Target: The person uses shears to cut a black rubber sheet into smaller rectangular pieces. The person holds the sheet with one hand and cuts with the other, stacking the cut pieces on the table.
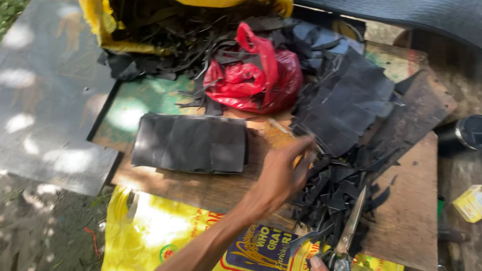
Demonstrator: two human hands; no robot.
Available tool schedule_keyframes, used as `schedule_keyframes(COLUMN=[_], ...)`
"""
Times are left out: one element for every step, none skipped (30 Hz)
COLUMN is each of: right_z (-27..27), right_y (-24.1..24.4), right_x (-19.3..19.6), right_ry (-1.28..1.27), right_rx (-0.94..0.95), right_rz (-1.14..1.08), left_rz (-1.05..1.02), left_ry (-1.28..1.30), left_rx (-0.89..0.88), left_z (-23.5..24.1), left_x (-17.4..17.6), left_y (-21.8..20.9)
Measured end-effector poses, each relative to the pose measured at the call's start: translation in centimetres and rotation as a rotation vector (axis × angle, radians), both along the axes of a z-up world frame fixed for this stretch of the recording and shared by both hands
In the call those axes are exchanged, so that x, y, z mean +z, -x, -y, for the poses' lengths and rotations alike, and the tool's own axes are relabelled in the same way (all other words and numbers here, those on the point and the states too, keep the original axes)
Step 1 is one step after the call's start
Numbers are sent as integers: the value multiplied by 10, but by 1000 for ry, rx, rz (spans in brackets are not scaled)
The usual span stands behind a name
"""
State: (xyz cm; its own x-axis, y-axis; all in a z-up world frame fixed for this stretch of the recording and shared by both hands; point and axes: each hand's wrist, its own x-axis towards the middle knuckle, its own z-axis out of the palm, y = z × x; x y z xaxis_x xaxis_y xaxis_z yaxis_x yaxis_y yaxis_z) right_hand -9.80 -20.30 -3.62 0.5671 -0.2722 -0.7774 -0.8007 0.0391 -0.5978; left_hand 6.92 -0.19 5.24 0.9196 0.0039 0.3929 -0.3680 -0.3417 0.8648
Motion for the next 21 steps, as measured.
schedule_keyframes(right_z=[0,1,2,3,4,6,7,8,10,10,10,11,12,13,14,14,14,15,16,16,16], right_y=[-2,-2,-4,-6,-7,-10,-9,-9,-7,-6,-8,-9,-8,-5,-3,-1,-1,-1,-1,-2,-2], right_x=[3,7,10,11,13,14,14,13,13,12,11,11,11,12,12,11,11,10,10,10,11], right_ry=[14,28,41,50,57,64,44,25,10,15,22,30,37,44,52,53,54,55,68,82,97], right_rx=[21,41,62,77,93,110,101,93,86,84,88,92,107,120,130,120,111,102,116,129,142], right_rz=[36,72,108,97,87,76,79,82,83,55,33,12,52,93,134,139,146,153,167,181,192], left_rz=[27,50,77,85,93,102,51,1,-53,-61,-65,-70,-91,-112,-131,-287,-435,-578,-682,-782,-878], left_ry=[-11,-179,-348,-409,-470,-530,-583,-636,-686,-693,-697,-701,-680,-660,-638,-386,-130,129,386,646,911], left_rx=[-2,14,31,57,84,112,119,126,135,135,144,154,146,139,128,-2,-131,-261,-342,-420,-495], left_z=[13,23,31,39,46,52,56,60,64,66,66,65,63,60,58,53,49,45,41,38,36], left_x=[-2,-5,-8,-12,-14,-16,-18,-20,-21,-23,-23,-23,-23,-23,-23,-22,-20,-19,-18,-18,-19], left_y=[-26,-49,-67,-76,-84,-91,-94,-98,-102,-106,-114,-123,-132,-141,-149,-158,-165,-167,-164,-155,-143])
